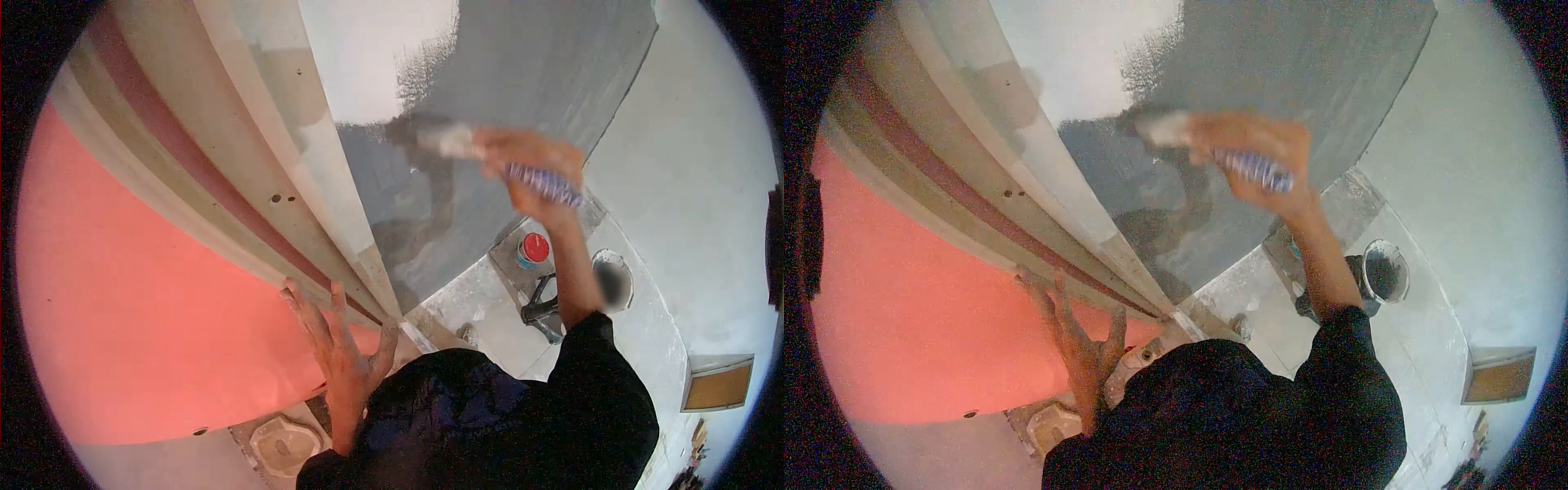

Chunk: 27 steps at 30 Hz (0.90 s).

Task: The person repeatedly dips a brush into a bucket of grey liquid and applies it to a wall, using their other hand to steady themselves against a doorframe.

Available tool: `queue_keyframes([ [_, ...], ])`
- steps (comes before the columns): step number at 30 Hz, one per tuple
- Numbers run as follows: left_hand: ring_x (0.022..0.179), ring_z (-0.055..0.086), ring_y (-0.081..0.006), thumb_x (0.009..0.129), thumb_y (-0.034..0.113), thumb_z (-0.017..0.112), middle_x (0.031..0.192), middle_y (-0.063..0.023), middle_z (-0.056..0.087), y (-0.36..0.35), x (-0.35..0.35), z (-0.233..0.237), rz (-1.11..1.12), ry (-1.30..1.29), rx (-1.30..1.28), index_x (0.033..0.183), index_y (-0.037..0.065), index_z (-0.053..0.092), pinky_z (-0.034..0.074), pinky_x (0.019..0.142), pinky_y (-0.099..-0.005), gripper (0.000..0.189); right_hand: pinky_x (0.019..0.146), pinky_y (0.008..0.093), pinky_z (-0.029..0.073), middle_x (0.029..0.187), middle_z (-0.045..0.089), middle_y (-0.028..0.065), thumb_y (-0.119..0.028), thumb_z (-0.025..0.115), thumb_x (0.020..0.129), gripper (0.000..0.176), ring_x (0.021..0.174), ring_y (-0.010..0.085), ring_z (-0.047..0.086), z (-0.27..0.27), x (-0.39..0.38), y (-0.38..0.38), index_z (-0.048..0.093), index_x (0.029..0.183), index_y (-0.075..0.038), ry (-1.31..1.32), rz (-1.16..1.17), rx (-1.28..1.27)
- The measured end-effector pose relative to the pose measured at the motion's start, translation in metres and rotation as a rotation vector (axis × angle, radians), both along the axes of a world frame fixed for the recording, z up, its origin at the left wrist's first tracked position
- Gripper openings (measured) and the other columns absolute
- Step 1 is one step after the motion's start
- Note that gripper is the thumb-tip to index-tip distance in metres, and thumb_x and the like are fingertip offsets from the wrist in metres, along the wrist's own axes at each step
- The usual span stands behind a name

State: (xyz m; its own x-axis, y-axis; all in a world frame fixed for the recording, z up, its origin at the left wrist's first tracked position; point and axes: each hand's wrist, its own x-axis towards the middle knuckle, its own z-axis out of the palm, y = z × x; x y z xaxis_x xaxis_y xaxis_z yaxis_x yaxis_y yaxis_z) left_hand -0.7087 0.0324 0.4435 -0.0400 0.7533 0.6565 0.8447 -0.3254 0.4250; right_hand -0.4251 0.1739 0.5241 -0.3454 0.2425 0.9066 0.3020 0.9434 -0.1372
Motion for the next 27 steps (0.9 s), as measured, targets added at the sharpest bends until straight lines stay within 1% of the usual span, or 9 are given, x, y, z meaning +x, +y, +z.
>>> queue_keyframes([
  [1, 0.142, 0.014, -0.0539, 0.076, 0.028, 0.077, 0.153, -0.0340, 0.015, 0.000, 0.000, 0.000, 0.000, -0.001, 0.000, 0.143, 0.010, 0.042, 0.023, 0.111, -0.0609, 0.077, 0.079, 0.0350, 0.058, 0.100, 0.073, 0.0106, -0.003, 0.074, 0.070, 0.031, 0.092, 0.0256, 0.072, -0.018, 0.004, -0.002, 0.072, 0.100, -0.009, -0.020, 0.050, -0.041],
  [4, 0.142, 0.013, -0.0545, 0.076, 0.029, 0.078, 0.153, -0.0352, 0.013, 0.000, 0.000, -0.002, 0.003, -0.005, 0.002, 0.144, 0.010, 0.040, 0.022, 0.111, -0.0614, 0.080, 0.078, 0.0347, 0.058, 0.104, 0.072, 0.0095, -0.007, 0.076, 0.070, 0.031, 0.092, 0.0261, 0.072, -0.058, -0.005, -0.007, 0.072, 0.100, -0.010, -0.201, -0.107, -0.178],
  [7, 0.142, 0.012, -0.0551, 0.075, 0.030, 0.078, 0.153, -0.0363, 0.011, -0.002, 0.001, -0.003, -0.016, 0.002, -0.015, 0.145, 0.010, 0.039, 0.020, 0.112, -0.0619, 0.083, 0.078, 0.0344, 0.059, 0.099, 0.073, 0.0132, 0.010, 0.067, 0.071, 0.029, 0.092, 0.0268, 0.072, -0.042, -0.008, 0.013, 0.071, 0.095, -0.007, -0.213, -0.133, -0.106],
  [10, 0.142, 0.010, -0.0557, 0.075, 0.030, 0.079, 0.153, -0.0375, 0.009, -0.008, -0.001, -0.010, -0.051, 0.005, -0.055, 0.146, 0.009, 0.037, 0.019, 0.112, -0.0625, 0.086, 0.078, 0.0331, 0.058, 0.107, 0.072, 0.0103, -0.013, 0.077, 0.072, 0.027, 0.096, 0.0269, 0.071, -0.003, -0.008, 0.019, 0.073, 0.099, -0.010, -0.047, -0.054, 0.060],
  [13, 0.142, 0.009, -0.0563, 0.074, 0.031, 0.080, 0.153, -0.0386, 0.006, -0.011, -0.002, -0.016, -0.066, -0.004, -0.086, 0.148, 0.009, 0.036, 0.017, 0.112, -0.0630, 0.088, 0.076, 0.0318, 0.058, 0.107, 0.071, 0.0111, -0.014, 0.075, 0.077, 0.020, 0.096, 0.0261, 0.071, 0.011, -0.004, 0.007, 0.073, 0.096, -0.010, 0.004, -0.098, 0.241],
  [16, 0.142, 0.007, -0.0565, 0.074, 0.032, 0.080, 0.153, -0.0389, 0.005, -0.009, -0.002, -0.020, -0.063, -0.009, -0.089, 0.149, 0.008, 0.034, 0.016, 0.113, -0.0628, 0.091, 0.075, 0.0316, 0.058, 0.107, 0.071, 0.0106, -0.012, 0.071, 0.079, 0.013, 0.096, 0.0247, 0.071, -0.046, 0.003, -0.007, 0.072, 0.091, -0.010, -0.082, -0.072, 0.037],
  [19, 0.143, 0.007, -0.0559, 0.074, 0.032, 0.080, 0.153, -0.0388, 0.005, -0.008, -0.001, -0.019, -0.053, -0.010, -0.058, 0.149, 0.008, 0.034, 0.017, 0.112, -0.0625, 0.091, 0.076, 0.0316, 0.059, 0.106, 0.071, 0.0102, -0.013, 0.071, 0.077, 0.012, 0.096, 0.0238, 0.071, -0.078, -0.007, -0.006, 0.072, 0.089, -0.010, -0.278, -0.161, -0.074],
  [24, 0.143, 0.006, -0.0550, 0.075, 0.030, 0.080, 0.153, -0.0387, 0.005, -0.010, 0.004, -0.010, -0.034, -0.015, -0.062, 0.148, 0.008, 0.035, 0.016, 0.113, -0.0622, 0.089, 0.077, 0.0327, 0.059, 0.109, 0.070, 0.0086, -0.012, 0.071, 0.075, 0.021, 0.098, 0.0268, 0.070, -0.059, -0.009, 0.003, 0.071, 0.096, -0.011, -0.085, -0.187, 0.101],
  [27, 0.145, 0.003, -0.0517, 0.072, 0.026, 0.077, 0.157, -0.0314, 0.005, -0.012, 0.004, -0.012, -0.006, -0.027, -0.095, 0.149, 0.011, 0.035, 0.016, 0.114, -0.0624, 0.089, 0.072, 0.0323, 0.060, 0.106, 0.071, 0.0102, -0.002, 0.074, 0.070, 0.026, 0.097, 0.0295, 0.071, -0.064, -0.006, -0.003, 0.071, 0.094, -0.010, -0.042, -0.172, 0.183],
])
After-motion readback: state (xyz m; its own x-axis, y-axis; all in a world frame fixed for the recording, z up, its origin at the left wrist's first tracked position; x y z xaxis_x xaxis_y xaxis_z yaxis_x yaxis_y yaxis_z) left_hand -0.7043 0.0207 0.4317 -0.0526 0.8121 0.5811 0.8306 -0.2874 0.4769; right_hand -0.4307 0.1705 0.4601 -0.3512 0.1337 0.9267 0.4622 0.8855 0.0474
